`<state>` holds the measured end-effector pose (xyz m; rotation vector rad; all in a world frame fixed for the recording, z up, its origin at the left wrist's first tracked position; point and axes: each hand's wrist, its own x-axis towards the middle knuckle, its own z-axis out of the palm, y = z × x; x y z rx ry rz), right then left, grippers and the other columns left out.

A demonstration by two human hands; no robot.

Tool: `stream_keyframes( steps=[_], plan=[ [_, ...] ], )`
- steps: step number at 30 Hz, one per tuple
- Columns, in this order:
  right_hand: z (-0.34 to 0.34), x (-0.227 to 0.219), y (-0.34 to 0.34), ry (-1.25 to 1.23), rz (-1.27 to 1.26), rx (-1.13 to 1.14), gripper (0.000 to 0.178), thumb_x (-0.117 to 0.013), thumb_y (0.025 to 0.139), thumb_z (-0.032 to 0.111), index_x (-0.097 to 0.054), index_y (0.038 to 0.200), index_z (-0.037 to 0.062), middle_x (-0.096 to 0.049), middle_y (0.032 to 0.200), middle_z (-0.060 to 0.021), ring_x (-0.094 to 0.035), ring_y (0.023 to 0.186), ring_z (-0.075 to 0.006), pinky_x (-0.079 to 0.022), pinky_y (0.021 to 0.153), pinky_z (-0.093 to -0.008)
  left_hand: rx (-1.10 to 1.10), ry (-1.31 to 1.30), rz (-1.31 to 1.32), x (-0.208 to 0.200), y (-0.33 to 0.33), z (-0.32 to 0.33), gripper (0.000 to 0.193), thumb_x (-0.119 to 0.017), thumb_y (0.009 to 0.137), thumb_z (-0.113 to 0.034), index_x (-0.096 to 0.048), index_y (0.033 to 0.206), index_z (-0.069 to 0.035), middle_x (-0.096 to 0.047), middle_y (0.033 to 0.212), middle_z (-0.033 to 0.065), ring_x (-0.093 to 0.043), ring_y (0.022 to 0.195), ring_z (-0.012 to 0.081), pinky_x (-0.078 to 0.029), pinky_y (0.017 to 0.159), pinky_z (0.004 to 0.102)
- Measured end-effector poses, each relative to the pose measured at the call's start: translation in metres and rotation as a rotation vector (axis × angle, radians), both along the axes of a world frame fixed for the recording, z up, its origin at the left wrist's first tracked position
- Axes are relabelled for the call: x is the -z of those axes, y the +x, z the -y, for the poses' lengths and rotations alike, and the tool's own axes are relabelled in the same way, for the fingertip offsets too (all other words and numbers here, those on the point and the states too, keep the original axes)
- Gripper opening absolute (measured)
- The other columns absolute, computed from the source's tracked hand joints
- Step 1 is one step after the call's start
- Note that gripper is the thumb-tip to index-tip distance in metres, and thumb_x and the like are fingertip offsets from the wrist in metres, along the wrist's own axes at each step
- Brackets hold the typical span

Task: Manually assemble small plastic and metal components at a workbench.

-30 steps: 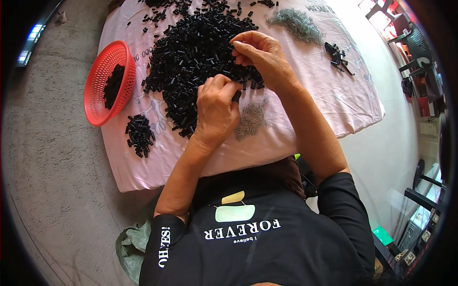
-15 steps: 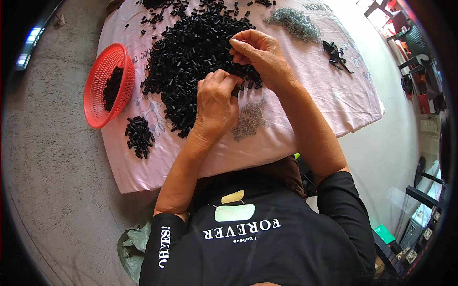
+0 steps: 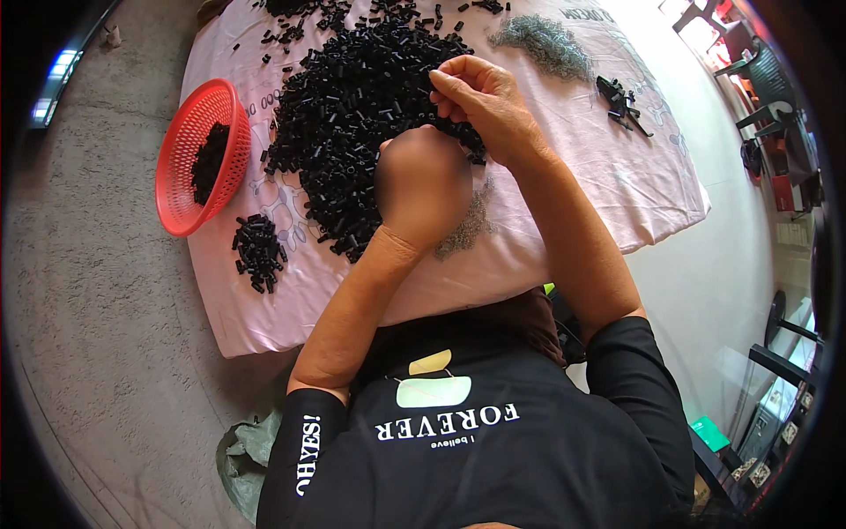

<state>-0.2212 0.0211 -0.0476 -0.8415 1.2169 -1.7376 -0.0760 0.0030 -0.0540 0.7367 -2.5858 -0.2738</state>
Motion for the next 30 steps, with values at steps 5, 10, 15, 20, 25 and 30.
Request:
stream_keyframes(
  steps=[5,10,15,20,25,30],
  plan=[
    [-0.001,0.005,-0.004,0.016,-0.097,-0.094,0.017,-0.063,0.095,0.019,-0.066,0.106,0.0061,-0.066,0.083,0.0005,-0.059,0.069,-0.0034,-0.047,0.061,-0.0169,0.02,0.041,-0.119,-0.01,0.017,0.001,0.019,-0.063,0.066,-0.006,-0.066,0.085,-0.008,-0.06,0.092,0.0091,-0.057,0.093,0.0277,-0.038,0.083,0.0422],
    [-0.001,0.005,0.0,0.05,-0.049,-0.236,0.018,-0.06,0.097,0.016,-0.065,0.11,0.0045,-0.066,0.087,-0.001,-0.061,0.072,-0.0041,-0.05,0.066,-0.0168,-0.065,0.114,-0.137,-0.017,0.052,0.005,0.019,-0.062,0.067,-0.003,-0.064,0.086,-0.007,-0.06,0.088,0.0063,-0.058,0.09,0.0264,-0.036,0.083,0.0406],
    [0.001,0.011,0.001,0.051,-0.041,-0.307,0.018,-0.059,0.097,0.014,-0.065,0.111,0.004,-0.067,0.09,-0.0019,-0.062,0.075,-0.0048,-0.052,0.069,-0.0182,-0.067,0.084,-0.056,-0.015,0.079,-0.007,0.02,-0.064,0.067,-0.002,-0.065,0.086,-0.009,-0.06,0.087,0.0052,-0.058,0.089,0.0246,-0.035,0.082,0.0385],
    [0.0,0.005,0.002,0.072,-0.077,-0.305,0.018,-0.06,0.096,0.013,-0.065,0.111,0.0041,-0.066,0.089,-0.0013,-0.062,0.074,-0.0049,-0.052,0.069,-0.0184,-0.227,0.095,-0.101,-0.014,0.096,0.013,0.023,-0.065,0.067,-0.001,-0.066,0.088,-0.01,-0.061,0.088,0.0038,-0.06,0.09,0.0239,-0.036,0.084,0.0391],
    [0.0,0.006,0.004,0.11,-0.107,-0.305,0.017,-0.061,0.096,0.014,-0.066,0.109,0.004,-0.066,0.088,-0.0005,-0.06,0.073,-0.0042,-0.051,0.067,-0.0179,-0.156,0.072,-0.164,-0.014,0.082,0.011,0.026,-0.063,0.067,0.001,-0.067,0.09,-0.01,-0.06,0.09,0.0043,-0.059,0.09,0.0241,-0.036,0.084,0.0395],
    [-0.001,0.006,0.003,0.077,-0.156,-0.292,0.017,-0.062,0.096,0.016,-0.067,0.107,0.0044,-0.066,0.086,0.0007,-0.059,0.072,-0.003,-0.048,0.064,-0.0166,-0.003,0.045,-0.1,-0.01,0.051,-0.005,0.024,-0.062,0.066,0.0,-0.067,0.088,-0.009,-0.057,0.089,0.0066,-0.056,0.091,0.0251,-0.036,0.085,0.0395]
  ],
)
